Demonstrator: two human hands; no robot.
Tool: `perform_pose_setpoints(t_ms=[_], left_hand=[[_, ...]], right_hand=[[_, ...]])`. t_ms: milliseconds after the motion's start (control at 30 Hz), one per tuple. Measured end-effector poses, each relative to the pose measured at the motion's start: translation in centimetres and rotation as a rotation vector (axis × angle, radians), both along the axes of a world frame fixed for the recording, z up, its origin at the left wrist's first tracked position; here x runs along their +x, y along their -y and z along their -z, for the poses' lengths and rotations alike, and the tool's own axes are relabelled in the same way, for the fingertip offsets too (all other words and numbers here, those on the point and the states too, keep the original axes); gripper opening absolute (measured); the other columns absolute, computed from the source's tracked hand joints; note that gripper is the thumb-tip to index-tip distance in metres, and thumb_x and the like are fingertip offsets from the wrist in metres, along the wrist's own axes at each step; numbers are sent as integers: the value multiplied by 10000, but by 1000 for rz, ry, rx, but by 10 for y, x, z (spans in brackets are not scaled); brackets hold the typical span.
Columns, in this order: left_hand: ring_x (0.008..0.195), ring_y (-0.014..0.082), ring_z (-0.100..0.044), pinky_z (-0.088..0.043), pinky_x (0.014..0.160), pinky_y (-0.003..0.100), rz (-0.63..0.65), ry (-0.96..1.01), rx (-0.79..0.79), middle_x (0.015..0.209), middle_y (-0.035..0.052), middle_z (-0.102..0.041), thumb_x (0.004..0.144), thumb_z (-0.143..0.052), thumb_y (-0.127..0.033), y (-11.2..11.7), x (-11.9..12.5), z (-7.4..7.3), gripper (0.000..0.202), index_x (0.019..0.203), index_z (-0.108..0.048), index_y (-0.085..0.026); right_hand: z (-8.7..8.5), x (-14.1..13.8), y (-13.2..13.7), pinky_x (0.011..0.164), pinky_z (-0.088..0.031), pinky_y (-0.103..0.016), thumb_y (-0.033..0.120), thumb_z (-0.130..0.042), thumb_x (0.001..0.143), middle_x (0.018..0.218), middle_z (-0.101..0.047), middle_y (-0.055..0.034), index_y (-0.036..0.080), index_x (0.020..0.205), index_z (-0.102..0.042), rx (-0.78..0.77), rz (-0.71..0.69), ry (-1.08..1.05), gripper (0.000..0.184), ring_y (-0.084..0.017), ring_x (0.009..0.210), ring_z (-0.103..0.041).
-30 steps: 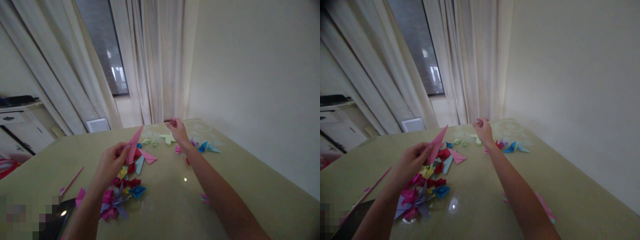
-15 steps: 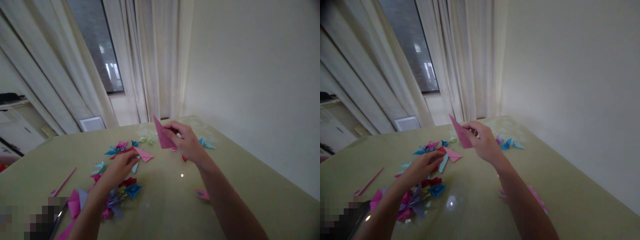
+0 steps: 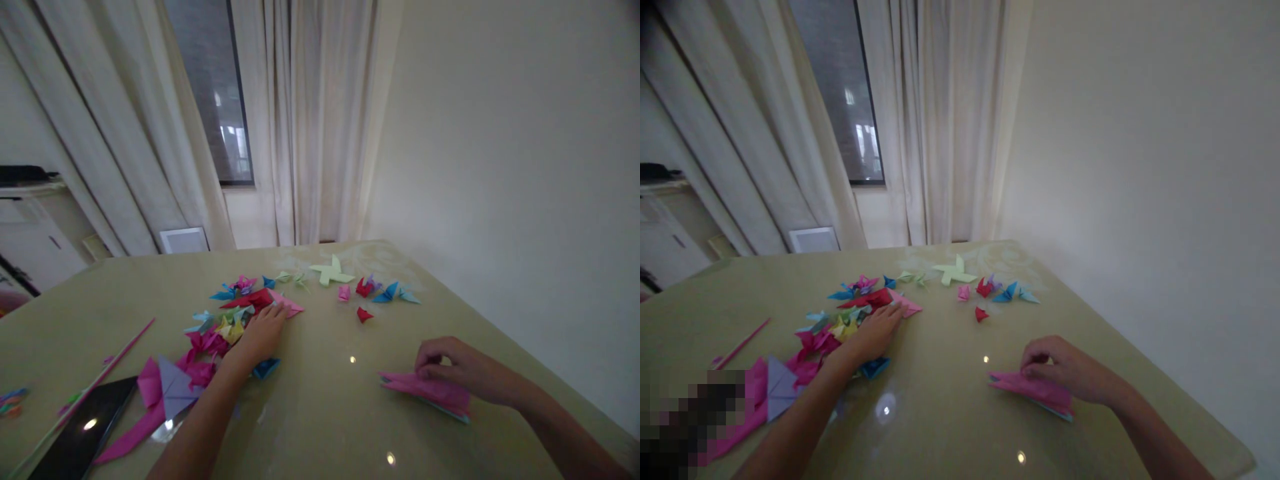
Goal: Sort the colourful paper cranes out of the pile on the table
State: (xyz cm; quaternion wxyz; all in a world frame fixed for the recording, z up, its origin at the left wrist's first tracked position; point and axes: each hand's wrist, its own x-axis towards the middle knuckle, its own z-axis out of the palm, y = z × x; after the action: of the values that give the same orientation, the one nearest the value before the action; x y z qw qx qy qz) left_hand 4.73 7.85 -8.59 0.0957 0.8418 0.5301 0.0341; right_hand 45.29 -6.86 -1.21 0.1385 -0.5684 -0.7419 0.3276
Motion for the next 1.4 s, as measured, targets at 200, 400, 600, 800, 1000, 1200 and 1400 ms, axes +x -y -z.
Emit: perform_pose_setpoints(t_ms=[200, 400, 600, 800, 1000, 1200, 1400], left_hand=[[1284, 299, -633, -480, 1070, 419, 139, -27, -57, 1394, 167, -656, 877, -450, 19, 12, 5, 0, 600, 1388, -653, -221], [1186, 346, -630, -486, 1003, 439, 158, -15, -63, 1200, 192, -685, 921, -540, -120, 15, 12, -11, 262, 1096, -731, -155], [1138, 336, -637, -478, 967, 435, 186, 91, -70, 1147, 126, -702, 964, -612, -290, 21, 15, -17, 126, 949, -698, -200], [874, 197, -677, -491, 786, 305, 123, 447, -55, 930, 26, -719, 1093, -366, -333, 24, 20, -40, 219, 1048, -555, -233], [643, 128, -569, -440, 587, 236, 121, 878, -121, 836, -30, -649, 1031, -541, -359, 40, 26, -69, 148, 1101, -565, -232], [614, 126, -563, -417, 549, 227, 76, 963, -176, 828, -26, -697, 1016, -596, -438, 46, 30, -71, 235, 1120, -560, -229], [596, 122, -531, -380, 583, 243, 127, 751, 1, 701, -28, -638, 1089, -456, -425, 49, 29, -82, 392, 840, -669, -210]], right_hand=[[18, 4, -4, 875, -571, -443, 496, -696, 881, 996, -781, -103, 253, 970, -825, 89, 108, 45, 289, -301, 943, -715], [-18, -48, -29, 986, -534, -462, 502, -713, 944, 1205, -745, -106, 247, 1210, -759, 309, 52, -79, 371, -285, 1090, -677], [-54, -137, -65, 927, -537, -362, 359, -796, 947, 1135, -761, -67, 225, 1190, -753, 489, -172, -224, 281, -225, 1036, -698], [-65, -173, -90, 780, -512, -284, 208, -725, 992, 934, -758, -29, 198, 1100, -764, 706, -20, -281, 115, -164, 824, -695], [-61, -160, -95, 841, -512, -294, 294, -878, 872, 1141, -749, -50, 223, 1236, -751, 572, -146, -222, 393, -183, 921, -700], [-70, -151, -95, 736, -443, -238, 26, -693, 930, 851, -770, 21, 212, 943, -804, 524, -179, -238, 217, -138, 790, -677], [-82, -134, -85, 720, -423, -256, 137, -745, 953, 844, -751, 10, 205, 919, -785, 543, -117, -113, 86, -155, 798, -664]])
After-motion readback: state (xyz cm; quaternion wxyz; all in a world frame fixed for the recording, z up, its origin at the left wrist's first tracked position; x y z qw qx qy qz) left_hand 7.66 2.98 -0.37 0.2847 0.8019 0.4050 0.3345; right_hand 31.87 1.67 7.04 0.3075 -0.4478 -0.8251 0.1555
